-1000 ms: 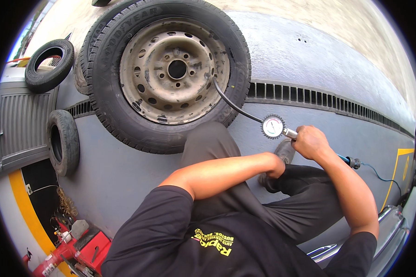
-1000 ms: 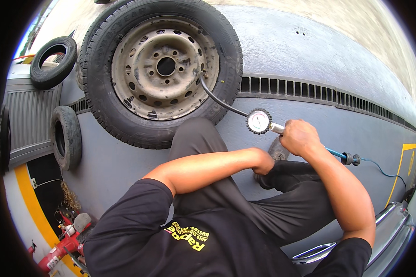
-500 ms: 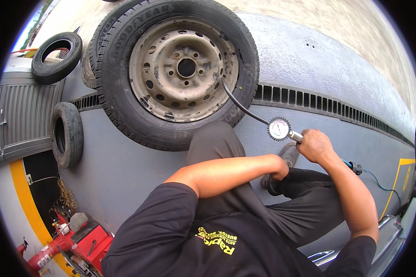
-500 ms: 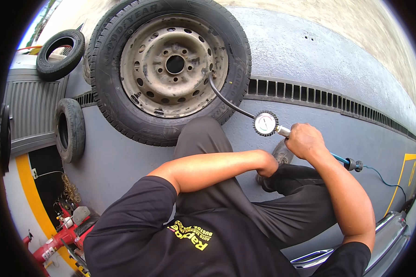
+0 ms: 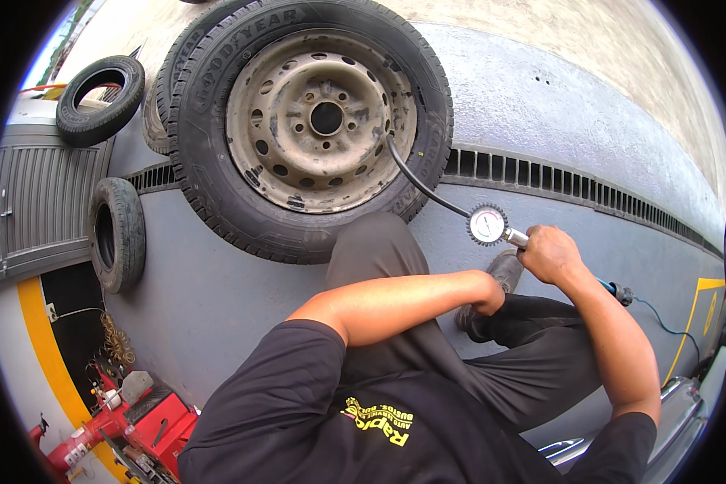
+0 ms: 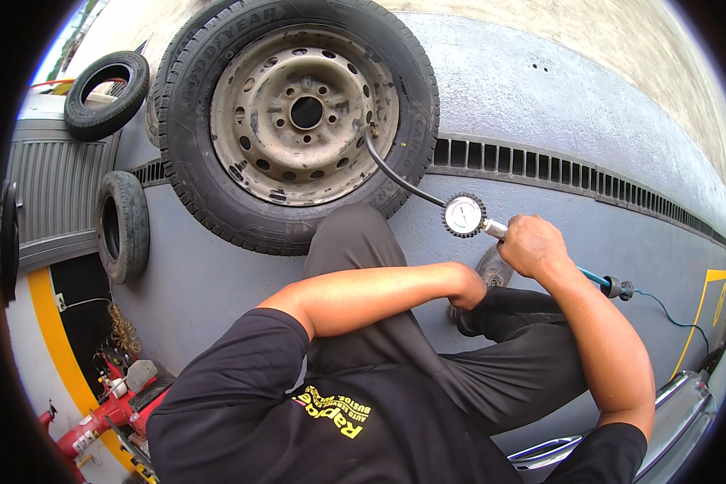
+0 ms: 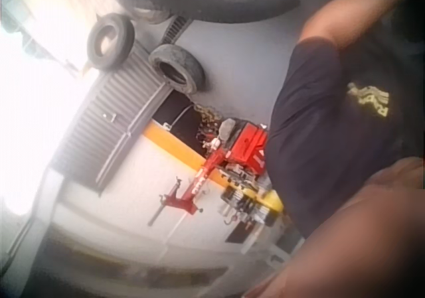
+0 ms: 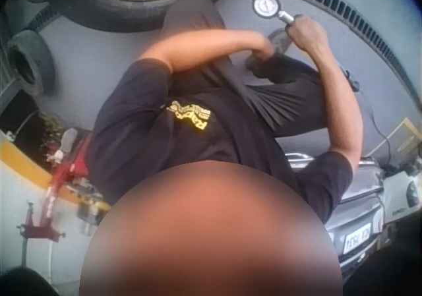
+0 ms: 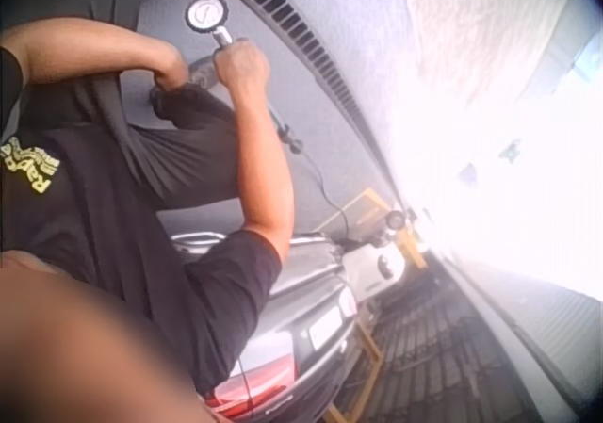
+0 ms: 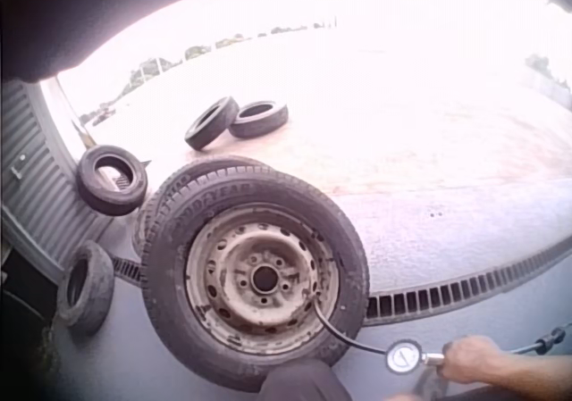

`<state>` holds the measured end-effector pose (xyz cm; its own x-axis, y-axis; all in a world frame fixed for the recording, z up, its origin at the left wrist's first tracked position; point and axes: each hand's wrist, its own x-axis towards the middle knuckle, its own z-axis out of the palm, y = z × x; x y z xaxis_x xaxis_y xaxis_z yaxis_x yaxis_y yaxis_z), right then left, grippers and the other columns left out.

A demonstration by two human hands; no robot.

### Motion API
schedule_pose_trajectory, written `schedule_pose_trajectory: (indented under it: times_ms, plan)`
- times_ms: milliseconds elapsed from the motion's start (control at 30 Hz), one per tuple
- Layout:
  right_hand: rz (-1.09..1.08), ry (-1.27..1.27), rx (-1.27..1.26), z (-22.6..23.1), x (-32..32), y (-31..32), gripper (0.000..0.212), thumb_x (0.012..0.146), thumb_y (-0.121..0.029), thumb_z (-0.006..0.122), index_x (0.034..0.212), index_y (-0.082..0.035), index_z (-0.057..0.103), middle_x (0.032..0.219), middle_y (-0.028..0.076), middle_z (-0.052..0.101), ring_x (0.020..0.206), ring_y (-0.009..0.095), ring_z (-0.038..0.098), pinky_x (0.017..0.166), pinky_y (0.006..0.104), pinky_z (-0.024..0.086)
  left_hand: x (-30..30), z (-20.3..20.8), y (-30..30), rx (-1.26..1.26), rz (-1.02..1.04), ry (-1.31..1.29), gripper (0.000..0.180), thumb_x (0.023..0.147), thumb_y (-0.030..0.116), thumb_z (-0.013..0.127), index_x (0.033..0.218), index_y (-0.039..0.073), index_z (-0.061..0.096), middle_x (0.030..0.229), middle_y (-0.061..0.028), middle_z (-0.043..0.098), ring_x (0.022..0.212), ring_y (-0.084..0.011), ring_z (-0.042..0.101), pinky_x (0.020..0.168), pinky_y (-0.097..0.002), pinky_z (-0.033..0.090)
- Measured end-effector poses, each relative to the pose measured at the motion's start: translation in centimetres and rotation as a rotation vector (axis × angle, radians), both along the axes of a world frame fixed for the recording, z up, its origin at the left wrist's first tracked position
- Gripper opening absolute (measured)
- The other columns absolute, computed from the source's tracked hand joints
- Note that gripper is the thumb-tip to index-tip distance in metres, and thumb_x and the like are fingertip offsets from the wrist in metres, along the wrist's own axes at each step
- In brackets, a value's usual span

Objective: The person retrieves a tire inflator and connects it to a tire valve to inflate the tire. They monitor the pressure gauge while inflating, then disconnect the inflator and move the tire aside.

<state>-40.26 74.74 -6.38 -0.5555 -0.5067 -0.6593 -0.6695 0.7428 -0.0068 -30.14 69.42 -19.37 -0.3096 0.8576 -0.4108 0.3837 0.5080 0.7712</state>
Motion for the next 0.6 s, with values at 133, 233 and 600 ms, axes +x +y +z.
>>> schedule_pose_trajectory:
  times_ms: [133,233,600]
  plan:
    - [0.008,0.007,0.000,0.04,0.03,-0.07,0.028,0.083,-0.021,0.060,0.094,0.002,0.072,0.094,0.026,0.071,0.092,0.041,0.069,0.085,0.0475,0.055,0.11,-0.32,0.11,-0.011,0.013,0.007,0.024,0.083,0.012,0.059,0.102,0.004,0.071,0.107,-0.0218,0.070,0.099,-0.0361,0.067,0.084,-0.0459,0.051]
    - [0.003,0.004,0.010,0.08,0.02,-0.20,0.028,0.083,-0.021,0.060,0.094,0.002,0.072,0.094,0.026,0.071,0.092,0.041,0.069,0.085,0.0475,0.055,0.13,-0.30,-0.02,0.024,0.010,0.006,0.025,0.083,0.012,0.058,0.104,0.004,0.070,0.107,-0.0216,0.070,0.099,-0.0363,0.067,0.084,-0.0460,0.051]
    - [-0.020,-0.016,0.022,-0.03,-0.15,-0.29,0.028,0.082,-0.020,0.060,0.093,0.002,0.072,0.095,0.027,0.070,0.094,0.041,0.069,0.085,0.0473,0.054,0.11,0.14,-0.20,-0.021,0.034,-0.013,0.025,0.084,0.013,0.059,0.104,0.004,0.071,0.108,-0.0212,0.070,0.100,-0.0362,0.067,0.084,-0.0462,0.051]
